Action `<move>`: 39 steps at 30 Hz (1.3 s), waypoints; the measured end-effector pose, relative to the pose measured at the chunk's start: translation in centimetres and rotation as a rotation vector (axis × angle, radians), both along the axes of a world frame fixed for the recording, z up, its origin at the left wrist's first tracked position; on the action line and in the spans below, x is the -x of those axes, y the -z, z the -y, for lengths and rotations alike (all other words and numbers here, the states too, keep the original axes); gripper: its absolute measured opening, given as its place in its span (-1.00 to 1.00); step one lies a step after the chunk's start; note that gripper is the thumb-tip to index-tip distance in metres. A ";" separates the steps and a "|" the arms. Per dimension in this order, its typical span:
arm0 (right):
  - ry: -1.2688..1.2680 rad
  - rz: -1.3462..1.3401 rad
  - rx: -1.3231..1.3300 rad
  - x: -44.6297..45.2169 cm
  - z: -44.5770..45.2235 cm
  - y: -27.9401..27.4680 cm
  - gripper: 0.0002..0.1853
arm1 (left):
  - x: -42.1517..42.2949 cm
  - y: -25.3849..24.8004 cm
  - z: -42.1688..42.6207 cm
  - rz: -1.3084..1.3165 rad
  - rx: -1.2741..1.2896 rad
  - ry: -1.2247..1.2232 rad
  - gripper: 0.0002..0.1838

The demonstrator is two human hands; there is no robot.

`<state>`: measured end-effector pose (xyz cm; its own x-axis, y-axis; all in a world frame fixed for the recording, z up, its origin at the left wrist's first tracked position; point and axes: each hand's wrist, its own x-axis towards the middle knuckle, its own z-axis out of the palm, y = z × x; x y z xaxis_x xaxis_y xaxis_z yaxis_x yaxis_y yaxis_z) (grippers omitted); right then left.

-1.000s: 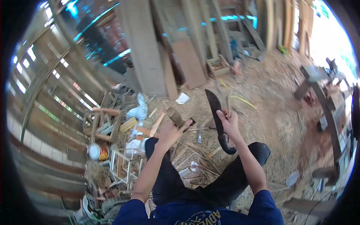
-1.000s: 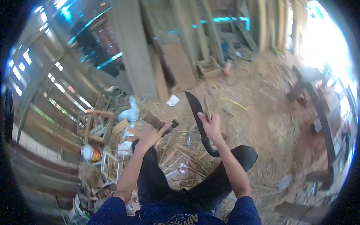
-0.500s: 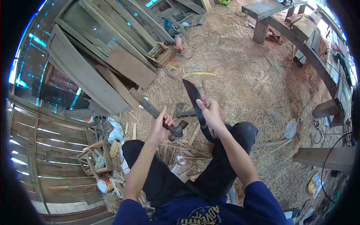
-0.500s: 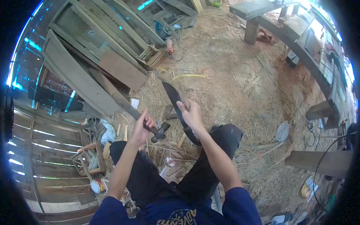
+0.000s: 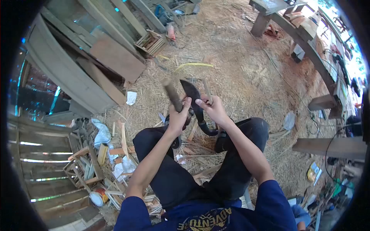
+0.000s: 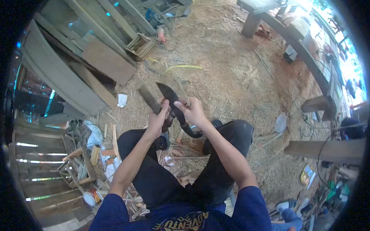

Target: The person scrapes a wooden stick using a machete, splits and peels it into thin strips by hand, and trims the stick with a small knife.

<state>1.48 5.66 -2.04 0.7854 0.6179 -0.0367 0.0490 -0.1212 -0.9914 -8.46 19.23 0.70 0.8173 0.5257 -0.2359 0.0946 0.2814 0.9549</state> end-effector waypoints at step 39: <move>0.650 0.378 0.244 9.6 37.6 -2.9 -0.81 | -2.4 0.9 18.9 0.039 -0.361 0.451 -0.76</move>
